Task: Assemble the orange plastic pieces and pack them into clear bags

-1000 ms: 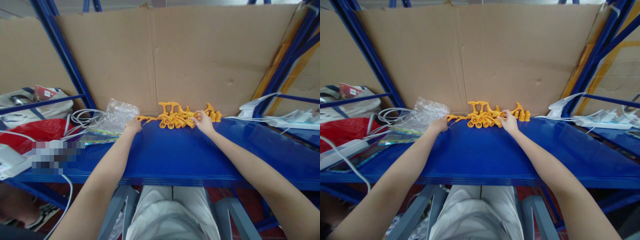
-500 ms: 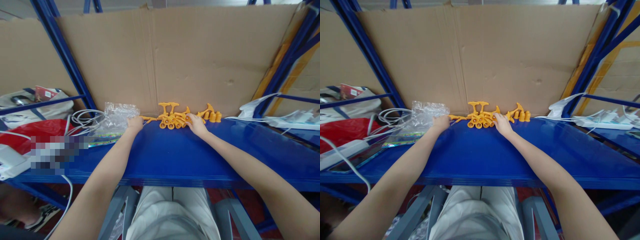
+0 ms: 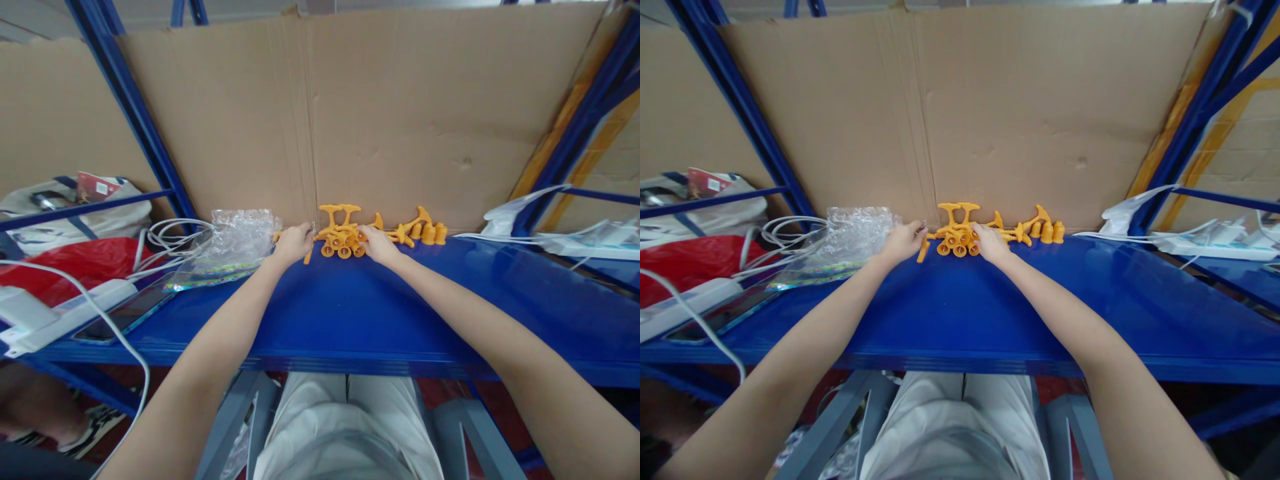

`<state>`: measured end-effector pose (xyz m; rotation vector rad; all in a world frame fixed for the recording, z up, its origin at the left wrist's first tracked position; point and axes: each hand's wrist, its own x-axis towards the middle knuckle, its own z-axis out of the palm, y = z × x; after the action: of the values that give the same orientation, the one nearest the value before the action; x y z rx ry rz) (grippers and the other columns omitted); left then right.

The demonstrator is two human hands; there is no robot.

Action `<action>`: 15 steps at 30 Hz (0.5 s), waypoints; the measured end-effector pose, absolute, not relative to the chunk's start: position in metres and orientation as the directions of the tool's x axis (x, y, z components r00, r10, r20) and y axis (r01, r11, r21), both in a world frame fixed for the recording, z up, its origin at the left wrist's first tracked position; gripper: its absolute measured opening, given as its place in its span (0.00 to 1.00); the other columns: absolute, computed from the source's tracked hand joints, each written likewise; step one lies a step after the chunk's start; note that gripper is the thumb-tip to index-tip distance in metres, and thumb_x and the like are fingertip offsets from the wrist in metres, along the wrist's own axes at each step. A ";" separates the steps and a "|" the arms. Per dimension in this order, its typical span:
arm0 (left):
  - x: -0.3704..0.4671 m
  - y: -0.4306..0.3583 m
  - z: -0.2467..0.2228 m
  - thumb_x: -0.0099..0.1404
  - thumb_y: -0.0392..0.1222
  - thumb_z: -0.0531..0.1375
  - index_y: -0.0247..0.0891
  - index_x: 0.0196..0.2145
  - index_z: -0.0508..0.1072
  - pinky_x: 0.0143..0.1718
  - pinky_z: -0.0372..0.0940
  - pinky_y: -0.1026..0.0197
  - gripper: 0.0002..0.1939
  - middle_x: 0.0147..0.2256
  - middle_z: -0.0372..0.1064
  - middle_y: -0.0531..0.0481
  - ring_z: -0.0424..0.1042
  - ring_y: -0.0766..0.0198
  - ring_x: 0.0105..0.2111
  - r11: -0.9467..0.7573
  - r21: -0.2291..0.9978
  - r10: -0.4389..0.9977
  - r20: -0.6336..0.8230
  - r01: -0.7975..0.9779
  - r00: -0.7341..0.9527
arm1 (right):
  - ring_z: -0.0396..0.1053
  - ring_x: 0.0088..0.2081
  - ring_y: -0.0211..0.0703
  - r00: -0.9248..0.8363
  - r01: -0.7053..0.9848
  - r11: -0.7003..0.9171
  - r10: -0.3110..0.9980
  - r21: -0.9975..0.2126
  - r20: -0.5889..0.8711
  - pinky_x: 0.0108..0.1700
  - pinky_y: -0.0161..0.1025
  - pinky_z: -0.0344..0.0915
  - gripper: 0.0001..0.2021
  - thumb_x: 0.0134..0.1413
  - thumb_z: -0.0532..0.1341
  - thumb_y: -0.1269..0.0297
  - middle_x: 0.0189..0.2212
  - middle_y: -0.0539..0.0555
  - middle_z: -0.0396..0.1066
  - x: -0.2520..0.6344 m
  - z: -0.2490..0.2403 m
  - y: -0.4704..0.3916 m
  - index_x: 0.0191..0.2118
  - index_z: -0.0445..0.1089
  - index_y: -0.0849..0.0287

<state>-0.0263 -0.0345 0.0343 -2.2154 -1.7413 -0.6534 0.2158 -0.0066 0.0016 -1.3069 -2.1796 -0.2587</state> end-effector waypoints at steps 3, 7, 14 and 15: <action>-0.025 -0.029 0.027 0.71 0.41 0.49 0.37 0.40 0.71 0.41 0.66 0.61 0.12 0.39 0.77 0.42 0.77 0.56 0.42 -0.342 0.140 0.843 0.483 0.929 0.237 | 0.69 0.56 0.52 -0.352 0.852 0.496 0.779 -0.167 0.519 0.58 0.48 0.64 0.23 0.55 0.59 0.75 0.56 0.62 0.71 0.214 0.005 0.000 0.57 0.67 0.61; -0.027 -0.020 0.021 0.71 0.41 0.48 0.37 0.40 0.69 0.37 0.68 0.62 0.11 0.37 0.77 0.44 0.78 0.59 0.35 -0.390 0.244 0.852 0.461 0.888 0.248 | 0.69 0.57 0.55 -0.352 0.867 0.457 0.844 -0.198 0.405 0.58 0.49 0.65 0.24 0.58 0.58 0.72 0.56 0.62 0.71 0.217 0.008 0.006 0.61 0.67 0.61; -0.027 -0.019 0.014 0.73 0.48 0.47 0.37 0.41 0.66 0.27 0.66 0.66 0.14 0.26 0.74 0.51 0.74 0.65 0.23 -0.339 0.434 0.926 0.309 0.835 0.216 | 0.71 0.55 0.57 -0.307 0.895 0.398 0.876 -0.201 0.371 0.56 0.52 0.66 0.23 0.63 0.54 0.68 0.55 0.59 0.72 0.217 0.010 0.009 0.62 0.67 0.56; -0.027 -0.019 0.013 0.73 0.49 0.47 0.37 0.40 0.67 0.27 0.66 0.66 0.15 0.25 0.73 0.51 0.74 0.65 0.23 -0.338 0.431 0.927 0.303 0.837 0.219 | 0.71 0.55 0.57 -0.293 0.898 0.387 0.881 -0.208 0.372 0.56 0.51 0.66 0.23 0.63 0.54 0.68 0.55 0.60 0.72 0.216 0.010 0.010 0.62 0.67 0.56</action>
<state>-0.0272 -0.0186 0.0131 -2.5828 -1.8928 -0.8638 0.2162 0.0098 0.0101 -1.5326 -2.2263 -0.0565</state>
